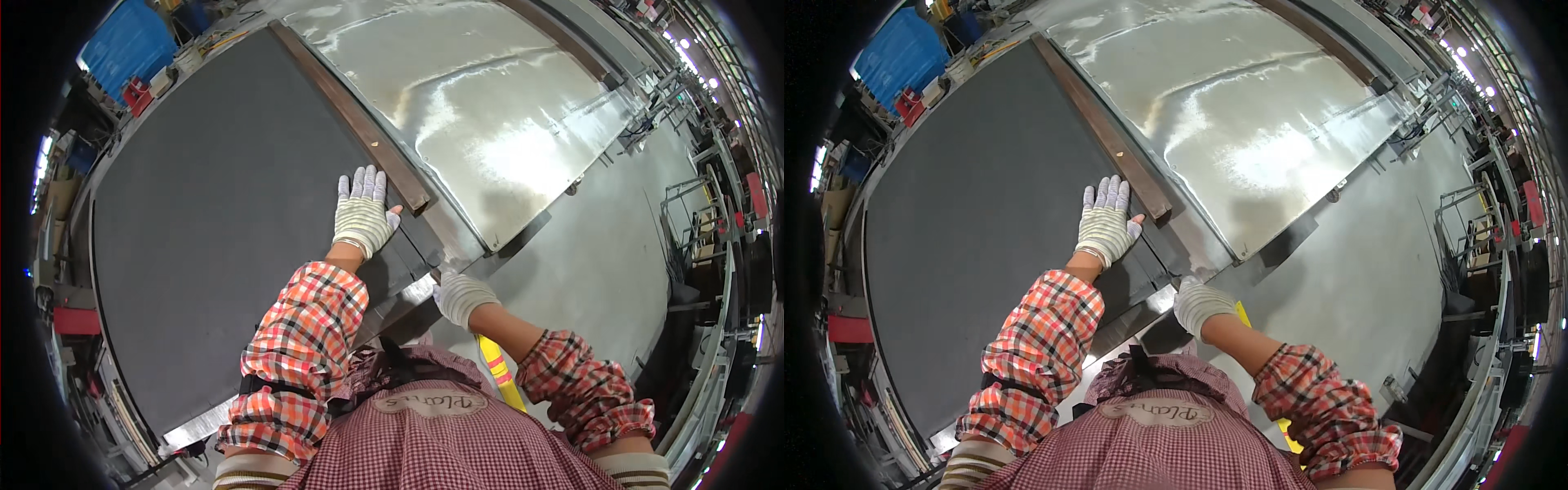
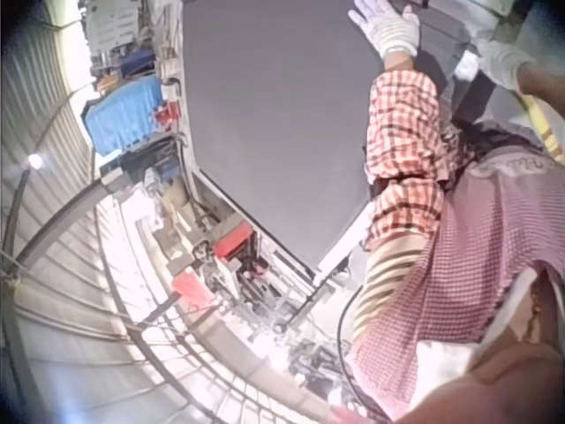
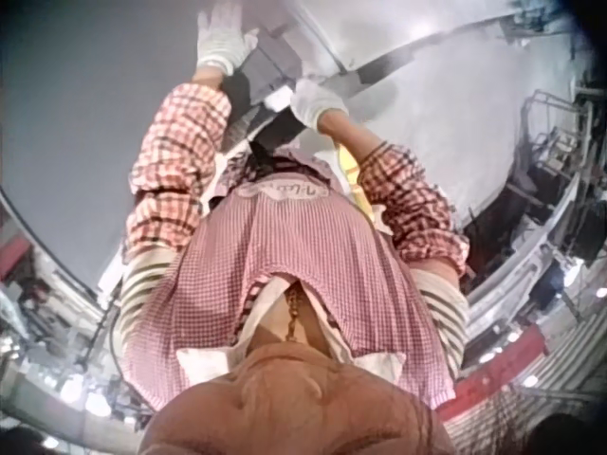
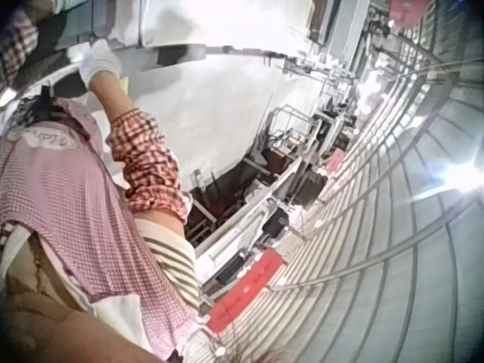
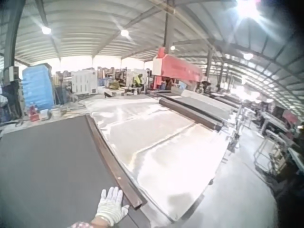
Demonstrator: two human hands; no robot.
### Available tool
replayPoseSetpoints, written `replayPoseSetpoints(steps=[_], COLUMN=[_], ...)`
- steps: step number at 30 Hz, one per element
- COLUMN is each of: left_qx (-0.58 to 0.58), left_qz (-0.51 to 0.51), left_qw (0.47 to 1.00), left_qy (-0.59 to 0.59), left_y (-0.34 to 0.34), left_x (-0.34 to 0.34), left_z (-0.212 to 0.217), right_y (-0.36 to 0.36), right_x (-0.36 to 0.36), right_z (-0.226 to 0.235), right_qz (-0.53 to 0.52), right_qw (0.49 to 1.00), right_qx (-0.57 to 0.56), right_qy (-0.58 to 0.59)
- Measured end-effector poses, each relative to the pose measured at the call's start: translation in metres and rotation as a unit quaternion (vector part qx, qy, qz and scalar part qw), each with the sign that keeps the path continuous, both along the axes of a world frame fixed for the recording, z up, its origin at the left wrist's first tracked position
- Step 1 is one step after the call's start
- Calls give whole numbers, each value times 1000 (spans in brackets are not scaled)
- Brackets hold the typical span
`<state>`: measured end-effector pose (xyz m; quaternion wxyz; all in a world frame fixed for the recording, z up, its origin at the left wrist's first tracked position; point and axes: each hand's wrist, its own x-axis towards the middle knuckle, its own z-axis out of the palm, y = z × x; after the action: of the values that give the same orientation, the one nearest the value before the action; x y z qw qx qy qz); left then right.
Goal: Applying and cutting rubber insulation strips to a large panel on a workshop table.
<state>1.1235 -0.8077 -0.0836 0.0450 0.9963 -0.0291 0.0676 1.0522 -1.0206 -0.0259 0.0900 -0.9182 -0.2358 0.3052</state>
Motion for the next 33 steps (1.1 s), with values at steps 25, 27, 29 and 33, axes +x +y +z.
replayPoseSetpoints(steps=[25,27,29,33], left_qx=[15,17,40,41], left_qz=[19,26,29,32], left_qw=[999,999,999,999], left_qy=[28,19,8,15], left_y=[-42,-42,-41,-40], left_x=[-12,-11,-10,-7], left_z=[-15,-16,-16,-18], right_y=[-57,-62,-59,-59], right_x=[-35,-36,-30,-32], right_z=[-58,-64,-71,-83], right_qz=[-176,-147,-9,-33], right_qw=[984,983,999,999], right_qx=[-4,-82,-50,2], right_qy=[26,70,-12,-34])
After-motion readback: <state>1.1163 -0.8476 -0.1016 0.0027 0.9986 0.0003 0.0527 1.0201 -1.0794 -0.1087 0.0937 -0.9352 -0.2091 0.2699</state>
